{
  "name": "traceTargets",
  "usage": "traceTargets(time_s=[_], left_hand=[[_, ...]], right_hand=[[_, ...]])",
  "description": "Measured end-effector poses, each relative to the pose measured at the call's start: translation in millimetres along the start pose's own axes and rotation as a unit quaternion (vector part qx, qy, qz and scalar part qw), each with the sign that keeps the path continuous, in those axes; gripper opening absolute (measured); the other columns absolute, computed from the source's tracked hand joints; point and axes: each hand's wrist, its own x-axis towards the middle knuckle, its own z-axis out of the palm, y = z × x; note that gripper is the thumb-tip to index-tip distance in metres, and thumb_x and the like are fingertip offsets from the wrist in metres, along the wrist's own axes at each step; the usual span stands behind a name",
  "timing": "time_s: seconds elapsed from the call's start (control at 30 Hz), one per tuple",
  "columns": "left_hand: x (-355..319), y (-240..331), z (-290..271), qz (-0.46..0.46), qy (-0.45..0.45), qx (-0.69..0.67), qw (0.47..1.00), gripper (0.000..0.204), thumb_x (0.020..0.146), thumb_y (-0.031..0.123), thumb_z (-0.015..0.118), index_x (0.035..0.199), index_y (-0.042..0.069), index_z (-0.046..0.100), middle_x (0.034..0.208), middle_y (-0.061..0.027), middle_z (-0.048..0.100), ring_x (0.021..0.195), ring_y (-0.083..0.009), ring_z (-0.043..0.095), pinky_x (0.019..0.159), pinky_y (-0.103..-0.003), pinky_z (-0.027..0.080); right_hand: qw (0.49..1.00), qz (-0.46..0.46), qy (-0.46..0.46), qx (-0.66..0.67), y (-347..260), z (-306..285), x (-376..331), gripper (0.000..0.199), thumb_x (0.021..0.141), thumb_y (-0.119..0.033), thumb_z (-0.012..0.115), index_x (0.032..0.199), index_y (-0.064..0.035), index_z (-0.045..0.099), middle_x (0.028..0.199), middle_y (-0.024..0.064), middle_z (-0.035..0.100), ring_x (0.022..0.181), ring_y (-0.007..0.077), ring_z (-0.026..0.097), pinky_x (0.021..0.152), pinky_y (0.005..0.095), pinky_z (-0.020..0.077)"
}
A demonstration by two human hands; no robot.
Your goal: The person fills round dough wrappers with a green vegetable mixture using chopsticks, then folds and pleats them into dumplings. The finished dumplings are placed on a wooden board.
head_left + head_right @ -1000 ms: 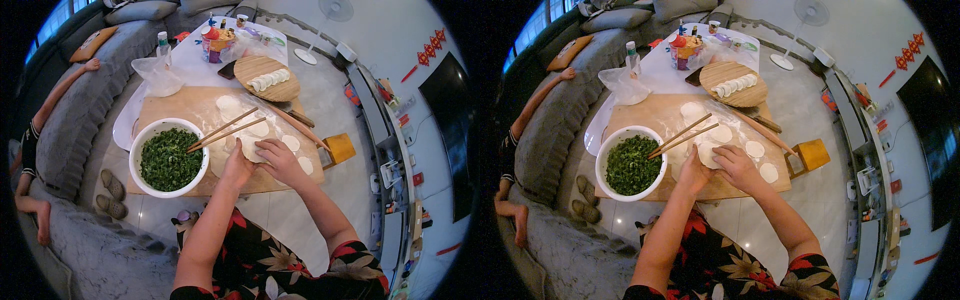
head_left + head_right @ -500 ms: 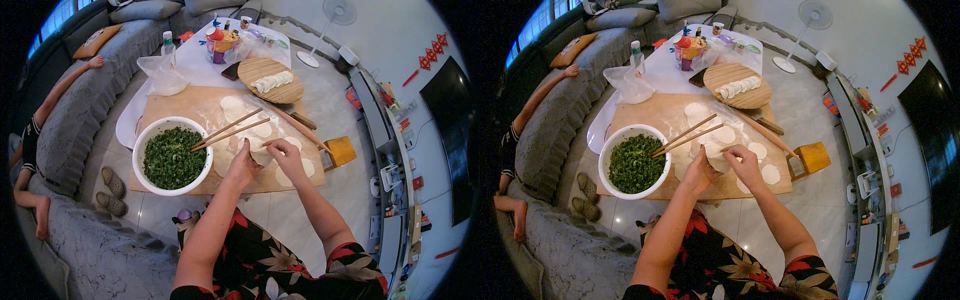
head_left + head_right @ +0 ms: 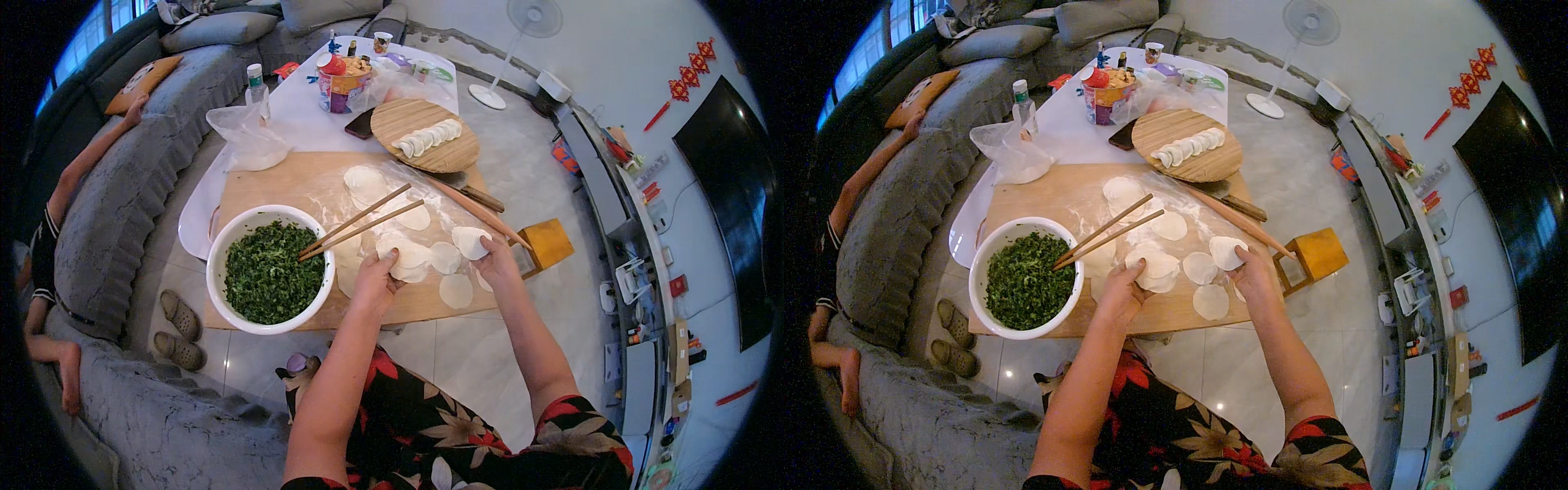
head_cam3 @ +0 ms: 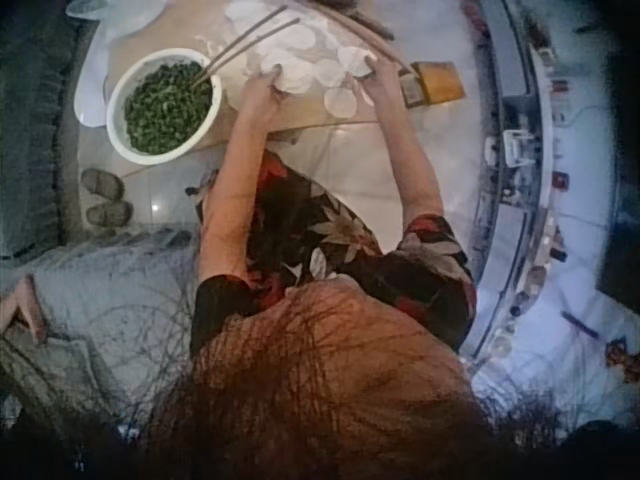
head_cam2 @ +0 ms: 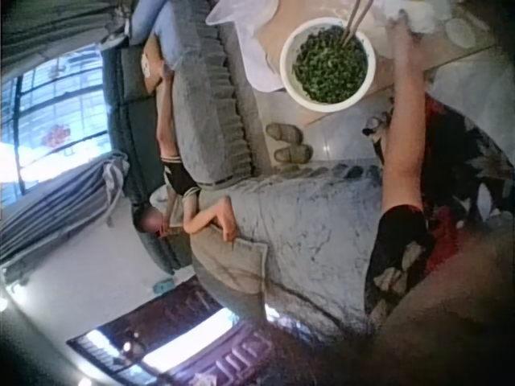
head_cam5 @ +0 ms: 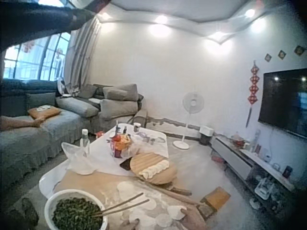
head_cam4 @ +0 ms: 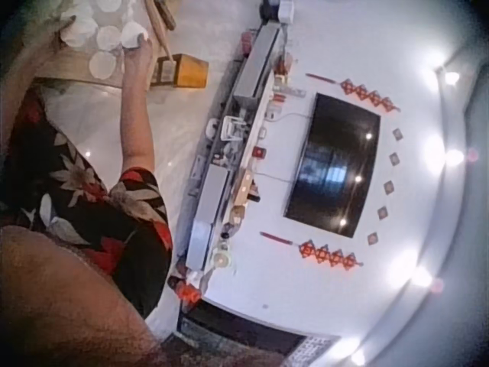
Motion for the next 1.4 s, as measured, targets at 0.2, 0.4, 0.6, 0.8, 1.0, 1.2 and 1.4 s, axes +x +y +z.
traceTargets(time_s=[0.2,0.4,0.6,0.8,1.0,1.2,1.4], left_hand=[[1.1,4.1,1.1,0.008,0.044,-0.032,0.998,0.032,0.092,0.013,0.054,0.122,0.006,0.047,0.115,-0.0094,0.058,0.101,-0.0243,0.061,0.075,-0.041,0.055],[9.7,2.0,-13.0,0.008,0.054,-0.026,0.998,0.032,0.092,0.020,0.055,0.120,0.007,0.048,0.116,-0.0091,0.058,0.102,-0.0244,0.059,0.082,-0.042,0.051],[9.6,3.7,-13.8,0.014,0.015,-0.057,0.998,0.034,0.095,0.026,0.050,0.120,0.004,0.047,0.120,-0.0113,0.055,0.107,-0.0264,0.057,0.088,-0.044,0.048],[2.7,3.8,-11.5,-0.015,-0.030,-0.159,0.987,0.038,0.097,0.024,0.044,0.128,0.002,0.043,0.130,-0.0141,0.049,0.120,-0.0302,0.049,0.101,-0.050,0.040],[-1.1,-1.4,-21.1,-0.024,-0.049,-0.161,0.985,0.039,0.097,0.025,0.044,0.129,0.003,0.043,0.133,-0.0135,0.047,0.121,-0.0288,0.048,0.098,-0.049,0.042],[-12.3,-5.8,-3.0,-0.016,-0.055,-0.062,0.996,0.031,0.094,0.013,0.050,0.123,0.003,0.046,0.117,-0.0107,0.054,0.106,-0.0250,0.056,0.091,-0.046,0.047],[-2.2,-12.9,-13.9,-0.033,-0.094,0.072,0.992,0.026,0.092,0.006,0.049,0.118,0.002,0.047,0.105,-0.0090,0.055,0.092,-0.0215,0.058,0.082,-0.041,0.052]], right_hand=[[0.998,0.033,-0.048,0.001,-2.7,3.5,12.6,0.034,0.095,-0.015,0.047,0.124,0.0023,0.043,0.123,0.0160,0.054,0.109,0.0295,0.058,0.090,0.0439,0.0504],[0.996,0.048,-0.058,-0.050,-1.3,13.0,-2.4,0.033,0.095,-0.017,0.047,0.122,0.0021,0.047,0.117,0.0154,0.058,0.102,0.0273,0.062,0.085,0.0417,0.0534],[0.904,-0.114,-0.058,-0.407,28.9,23.4,-45.5,0.026,0.094,-0.014,0.046,0.112,0.0005,0.057,0.108,0.0173,0.063,0.098,0.0321,0.062,0.080,0.0400,0.0526],[0.562,-0.498,-0.140,-0.646,91.6,27.3,-78.5,0.030,0.084,-0.011,0.057,0.111,0.0002,0.057,0.112,0.0195,0.061,0.106,0.0370,0.057,0.089,0.0386,0.0483],[0.657,-0.452,-0.132,-0.589,82.1,45.5,-101.1,0.035,0.079,-0.007,0.063,0.113,0.0000,0.057,0.123,0.0201,0.055,0.114,0.0339,0.053,0.095,0.0370,0.0444],[0.694,-0.479,-0.136,-0.520,50.7,75.0,-89.1,0.040,0.077,-0.008,0.068,0.115,-0.0003,0.057,0.121,0.0180,0.057,0.112,0.0323,0.055,0.094,0.0362,0.0450],[0.730,-0.414,-0.136,-0.527,52.7,75.0,-73.7,0.026,0.077,-0.008,0.068,0.101,0.0014,0.062,0.110,0.0163,0.062,0.101,0.0308,0.060,0.082,0.0352,0.0503]])
